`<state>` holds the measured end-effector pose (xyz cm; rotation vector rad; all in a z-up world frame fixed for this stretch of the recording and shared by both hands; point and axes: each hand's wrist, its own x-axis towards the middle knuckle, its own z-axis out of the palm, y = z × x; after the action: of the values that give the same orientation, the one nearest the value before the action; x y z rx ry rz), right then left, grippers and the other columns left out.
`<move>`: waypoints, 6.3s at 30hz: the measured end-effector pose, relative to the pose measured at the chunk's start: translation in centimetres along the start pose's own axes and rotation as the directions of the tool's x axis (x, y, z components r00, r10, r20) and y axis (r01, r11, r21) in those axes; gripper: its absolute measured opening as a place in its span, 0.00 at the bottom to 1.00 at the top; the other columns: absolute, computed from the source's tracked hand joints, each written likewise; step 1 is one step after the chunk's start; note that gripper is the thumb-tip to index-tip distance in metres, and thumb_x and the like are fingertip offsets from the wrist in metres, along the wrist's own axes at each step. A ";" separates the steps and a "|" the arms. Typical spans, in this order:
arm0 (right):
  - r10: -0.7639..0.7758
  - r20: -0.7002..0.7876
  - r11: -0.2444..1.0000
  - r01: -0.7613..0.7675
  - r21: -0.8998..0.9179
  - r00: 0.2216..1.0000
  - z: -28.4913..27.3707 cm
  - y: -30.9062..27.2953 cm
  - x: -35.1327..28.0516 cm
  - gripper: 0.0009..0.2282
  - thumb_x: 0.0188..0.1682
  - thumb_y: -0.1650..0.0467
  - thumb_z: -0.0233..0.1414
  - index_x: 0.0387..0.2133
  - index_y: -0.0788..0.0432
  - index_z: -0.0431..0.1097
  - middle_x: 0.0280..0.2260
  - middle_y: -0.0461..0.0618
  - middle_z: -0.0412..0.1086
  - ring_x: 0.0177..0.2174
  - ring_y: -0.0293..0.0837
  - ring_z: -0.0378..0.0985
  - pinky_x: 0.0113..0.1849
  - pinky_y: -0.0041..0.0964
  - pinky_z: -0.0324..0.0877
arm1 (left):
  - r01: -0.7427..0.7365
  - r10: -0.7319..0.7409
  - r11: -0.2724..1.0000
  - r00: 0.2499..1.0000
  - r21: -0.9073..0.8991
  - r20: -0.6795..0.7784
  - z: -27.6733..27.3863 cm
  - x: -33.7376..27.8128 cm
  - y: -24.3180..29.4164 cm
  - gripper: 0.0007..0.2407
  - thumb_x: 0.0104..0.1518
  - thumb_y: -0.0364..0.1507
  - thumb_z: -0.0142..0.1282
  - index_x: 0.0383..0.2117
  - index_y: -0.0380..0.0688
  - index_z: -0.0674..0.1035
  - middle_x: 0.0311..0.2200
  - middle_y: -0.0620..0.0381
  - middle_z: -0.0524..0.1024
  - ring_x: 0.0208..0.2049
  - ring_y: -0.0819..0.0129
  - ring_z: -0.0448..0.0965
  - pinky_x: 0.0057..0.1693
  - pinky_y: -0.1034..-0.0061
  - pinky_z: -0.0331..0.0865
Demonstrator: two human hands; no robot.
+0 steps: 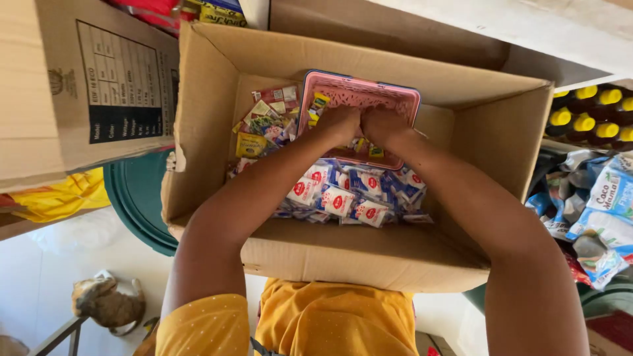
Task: Sorting small product packets from a cardboard box and stocking them onto grocery store shelves.
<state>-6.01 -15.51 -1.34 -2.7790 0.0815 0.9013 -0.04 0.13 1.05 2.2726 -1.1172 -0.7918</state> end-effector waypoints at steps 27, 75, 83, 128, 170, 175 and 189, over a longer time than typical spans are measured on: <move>-0.245 0.069 0.789 0.157 0.594 0.967 -5.7 -0.6 -1.9 0.15 0.50 0.65 0.58 0.45 0.60 0.71 0.39 0.53 0.76 0.33 0.45 0.83 0.36 0.40 0.76 | -0.065 0.036 0.995 0.938 -0.073 -0.345 0.4 0.1 -4.4 0.12 0.45 0.21 0.62 0.35 0.30 0.76 0.31 0.34 0.79 0.37 0.39 0.80 0.42 0.52 0.73; -0.036 -0.811 0.784 0.520 0.339 0.584 -43.0 -9.7 -11.3 0.07 0.49 0.71 0.58 0.30 0.66 0.76 0.23 0.46 0.73 0.24 0.36 0.69 0.27 0.36 0.69 | -0.593 -0.275 0.129 0.749 -0.795 -0.604 -28.2 -9.5 16.9 0.14 0.61 0.26 0.49 0.53 0.37 0.71 0.35 0.51 0.82 0.20 0.70 0.78 0.26 0.74 0.74; -0.007 -0.832 0.925 0.320 0.205 0.554 -43.7 -9.9 -8.5 0.07 0.45 0.69 0.60 0.30 0.60 0.79 0.29 0.57 0.77 0.27 0.48 0.78 0.34 0.44 0.72 | -0.600 -0.191 0.066 0.777 -0.797 -0.600 -27.0 -10.0 16.1 0.17 0.60 0.23 0.49 0.55 0.32 0.70 0.35 0.48 0.81 0.20 0.69 0.77 0.27 0.74 0.75; -0.426 0.023 0.889 0.423 -0.175 0.905 -9.9 0.1 -6.2 0.10 0.40 0.72 0.54 0.35 0.59 0.78 0.37 0.59 0.77 0.38 0.57 0.79 0.41 0.50 0.73 | -0.125 0.105 0.988 0.976 -0.094 -0.192 -4.5 -2.9 4.0 0.12 0.53 0.35 0.55 0.33 0.42 0.84 0.32 0.38 0.81 0.35 0.43 0.83 0.43 0.52 0.75; -0.260 -0.189 0.943 0.291 0.163 0.947 -3.0 3.3 0.8 0.07 0.48 0.70 0.55 0.31 0.64 0.76 0.32 0.65 0.75 0.35 0.62 0.78 0.41 0.54 0.71 | 0.434 -0.271 0.298 0.893 -0.850 0.360 4.4 0.0 -3.2 0.06 0.56 0.25 0.64 0.35 0.38 0.80 0.26 0.58 0.77 0.25 0.72 0.76 0.33 0.74 0.75; -0.089 -0.114 0.959 0.116 0.257 0.990 -9.4 -0.3 -3.7 0.08 0.48 0.70 0.54 0.32 0.62 0.78 0.30 0.61 0.76 0.33 0.57 0.79 0.39 0.51 0.72 | 0.490 -0.246 0.240 0.866 -0.838 0.436 1.1 -1.3 -1.3 0.06 0.54 0.26 0.65 0.30 0.42 0.77 0.23 0.61 0.75 0.24 0.73 0.76 0.33 0.73 0.79; -0.131 -0.252 0.735 0.264 0.624 0.959 -19.7 -6.3 -15.9 0.11 0.54 0.64 0.49 0.32 0.59 0.73 0.21 0.43 0.71 0.22 0.33 0.72 0.25 0.33 0.70 | -0.060 -0.176 0.363 0.975 -0.930 -0.132 -6.7 -12.2 3.3 0.05 0.62 0.29 0.58 0.34 0.40 0.79 0.22 0.62 0.76 0.21 0.76 0.74 0.29 0.78 0.72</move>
<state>-6.88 -13.99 24.69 -2.1412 0.1036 0.4230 -3.34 9.44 11.40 1.3132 -0.2598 -0.8660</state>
